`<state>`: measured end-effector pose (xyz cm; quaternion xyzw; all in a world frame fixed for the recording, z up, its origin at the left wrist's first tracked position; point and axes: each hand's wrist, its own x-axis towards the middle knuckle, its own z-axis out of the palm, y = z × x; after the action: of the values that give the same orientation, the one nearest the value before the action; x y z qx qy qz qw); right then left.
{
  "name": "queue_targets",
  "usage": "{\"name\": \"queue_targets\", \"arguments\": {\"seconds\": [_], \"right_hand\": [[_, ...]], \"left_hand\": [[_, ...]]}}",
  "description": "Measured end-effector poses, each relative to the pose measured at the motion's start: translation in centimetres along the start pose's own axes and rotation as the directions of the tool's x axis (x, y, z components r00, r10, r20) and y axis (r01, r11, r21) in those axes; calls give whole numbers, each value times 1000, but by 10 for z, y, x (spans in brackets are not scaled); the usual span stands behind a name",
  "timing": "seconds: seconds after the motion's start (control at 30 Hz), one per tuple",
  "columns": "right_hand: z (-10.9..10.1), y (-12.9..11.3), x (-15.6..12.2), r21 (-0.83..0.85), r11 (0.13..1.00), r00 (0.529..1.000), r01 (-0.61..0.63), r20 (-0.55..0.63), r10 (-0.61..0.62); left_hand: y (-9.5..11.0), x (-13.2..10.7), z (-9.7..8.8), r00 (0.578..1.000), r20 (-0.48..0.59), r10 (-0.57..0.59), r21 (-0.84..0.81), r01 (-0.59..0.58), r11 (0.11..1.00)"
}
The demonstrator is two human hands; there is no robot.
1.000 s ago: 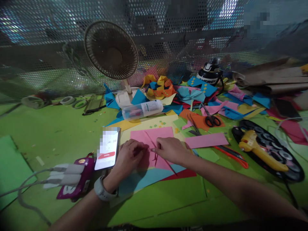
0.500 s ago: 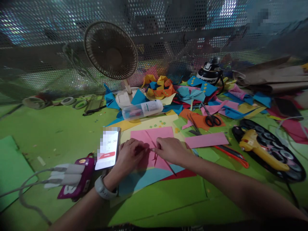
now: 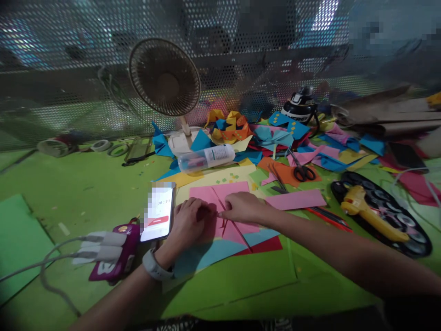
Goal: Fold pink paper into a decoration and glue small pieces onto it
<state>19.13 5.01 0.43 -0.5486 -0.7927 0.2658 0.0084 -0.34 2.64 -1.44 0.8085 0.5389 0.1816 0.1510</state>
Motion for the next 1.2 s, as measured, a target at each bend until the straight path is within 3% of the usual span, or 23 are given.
{"name": "queue_targets", "arguments": {"seconds": [0.17,0.3,0.57,0.73,1.0,1.2], "right_hand": [[-6,0,9,116,992,976,-55,217,28],[-6,2,10,215,975,959,-61,284,-3],[-4,10,14,342,940,943,-12,318,-104],[-7,7,14,370,929,942,-21,318,-105],[-9,6,15,422,905,927,-54,358,-111],[-16,-3,11,368,929,934,-46,346,-91]], "left_hand": [[-4,-1,2,1000,-8,11,-29,-11,1000],[-5,-2,2,1000,-14,19,-21,-19,1000],[-3,-4,0,1000,-17,26,-9,-27,1000],[-2,-3,-2,1000,3,12,-3,-12,1000],[4,6,-14,986,150,-78,52,71,996],[12,11,-12,986,134,-101,120,85,989]]}}
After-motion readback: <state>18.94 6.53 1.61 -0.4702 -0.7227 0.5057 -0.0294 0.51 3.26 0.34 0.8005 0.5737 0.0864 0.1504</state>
